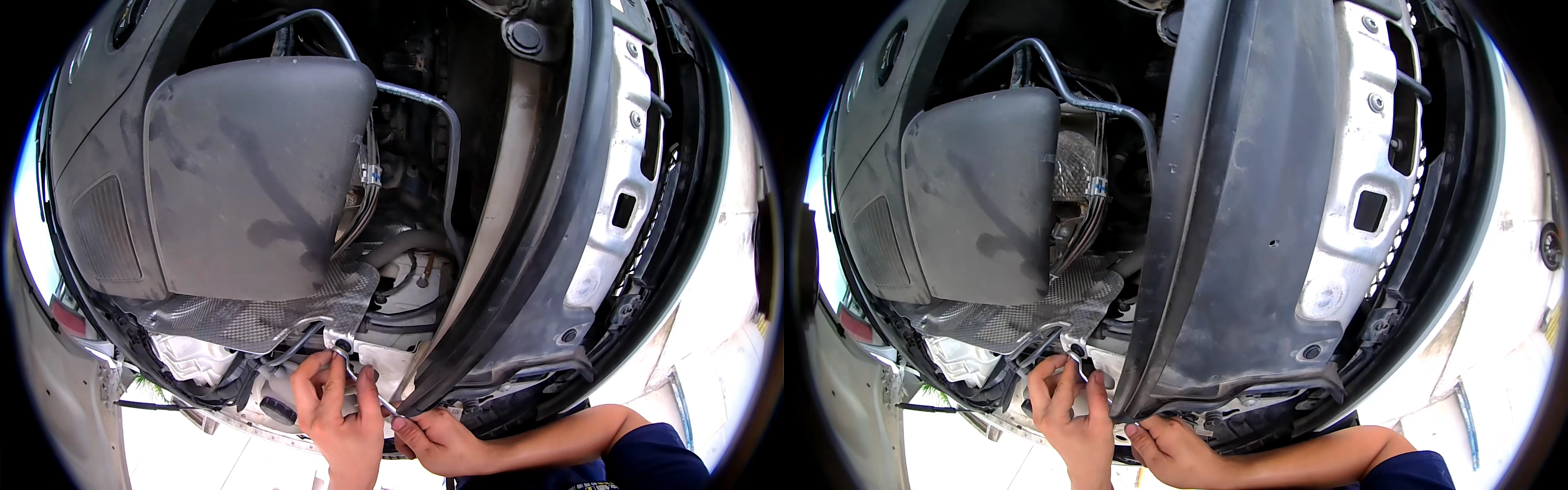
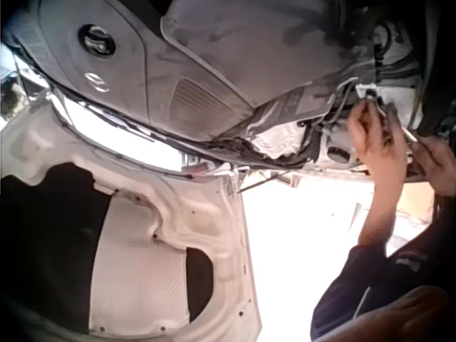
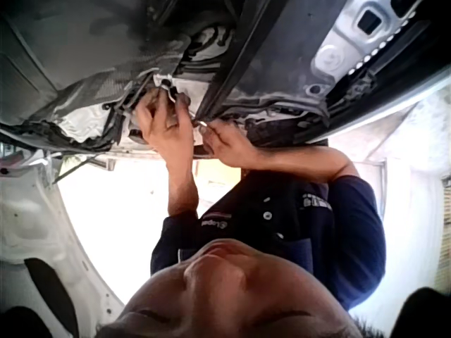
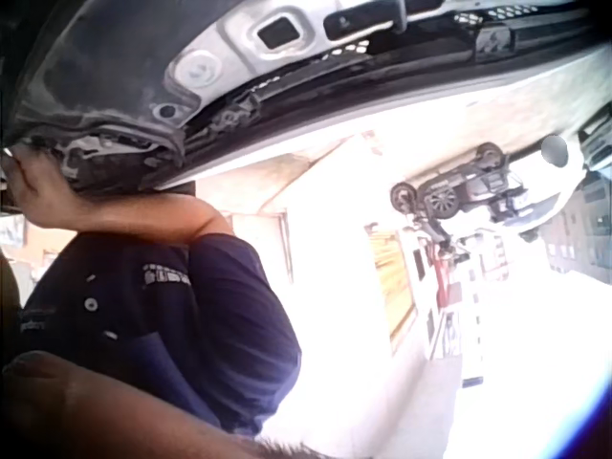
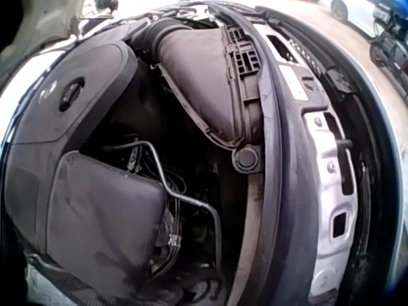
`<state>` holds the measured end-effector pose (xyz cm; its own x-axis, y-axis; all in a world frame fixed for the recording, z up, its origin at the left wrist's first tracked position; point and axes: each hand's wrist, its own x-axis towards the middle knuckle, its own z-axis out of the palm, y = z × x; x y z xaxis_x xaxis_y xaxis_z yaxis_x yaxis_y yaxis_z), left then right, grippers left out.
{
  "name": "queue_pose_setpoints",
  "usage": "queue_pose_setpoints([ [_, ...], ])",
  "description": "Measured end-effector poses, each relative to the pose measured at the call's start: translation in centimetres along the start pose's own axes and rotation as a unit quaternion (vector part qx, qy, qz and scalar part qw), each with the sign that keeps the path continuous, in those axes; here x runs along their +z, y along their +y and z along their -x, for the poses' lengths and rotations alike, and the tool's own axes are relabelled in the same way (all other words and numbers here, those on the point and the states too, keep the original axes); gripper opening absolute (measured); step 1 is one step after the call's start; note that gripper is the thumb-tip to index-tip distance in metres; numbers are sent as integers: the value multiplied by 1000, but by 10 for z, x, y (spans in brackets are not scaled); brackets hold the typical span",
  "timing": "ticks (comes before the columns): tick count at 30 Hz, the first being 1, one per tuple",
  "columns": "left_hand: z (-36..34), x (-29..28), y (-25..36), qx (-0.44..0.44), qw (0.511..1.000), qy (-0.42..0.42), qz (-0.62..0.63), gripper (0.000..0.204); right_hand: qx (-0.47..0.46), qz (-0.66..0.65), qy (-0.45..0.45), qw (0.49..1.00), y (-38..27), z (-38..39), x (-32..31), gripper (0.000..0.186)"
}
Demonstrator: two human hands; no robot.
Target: The person installs a silver textured heat shield in the engine bay of a car. They position the shield by hand and then use an open-end wrench to tighten several bolts securing the piece to the frame.
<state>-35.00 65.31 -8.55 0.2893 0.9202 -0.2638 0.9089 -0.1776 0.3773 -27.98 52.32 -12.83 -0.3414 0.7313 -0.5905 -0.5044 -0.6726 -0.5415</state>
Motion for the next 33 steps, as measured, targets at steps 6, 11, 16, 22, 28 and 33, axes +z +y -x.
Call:
queue_pose_setpoints([
  [6, -1, 4, -8, 98, 990, 14, -103, 28, -47, -213, 9, 976, -3, -26, 45, 18],
  [11, -29, -21, -28, 213, 969, -80, -101, 29, -151, -178, 52, 971, 0, -82, 87, 28],
  [16, -16, -14, -28, 229, 970, 22, -75, 30, -159, -141, -6, 977, -6, -57, 63, 26],
  [22, -9, -11, -9, 110, 993, -50, 6, 34, 14, 50, 5, 999, -44, -3, -8, 26],
  [28, -6, -10, -8, 93, 994, -59, 5, 38, 36, 64, 31, 997, -42, -4, -2, 16],
  [33, -22, -20, -29, 181, 979, -95, -10, 31, -123, -153, 97, 976, 4, -61, 95, 29],
])
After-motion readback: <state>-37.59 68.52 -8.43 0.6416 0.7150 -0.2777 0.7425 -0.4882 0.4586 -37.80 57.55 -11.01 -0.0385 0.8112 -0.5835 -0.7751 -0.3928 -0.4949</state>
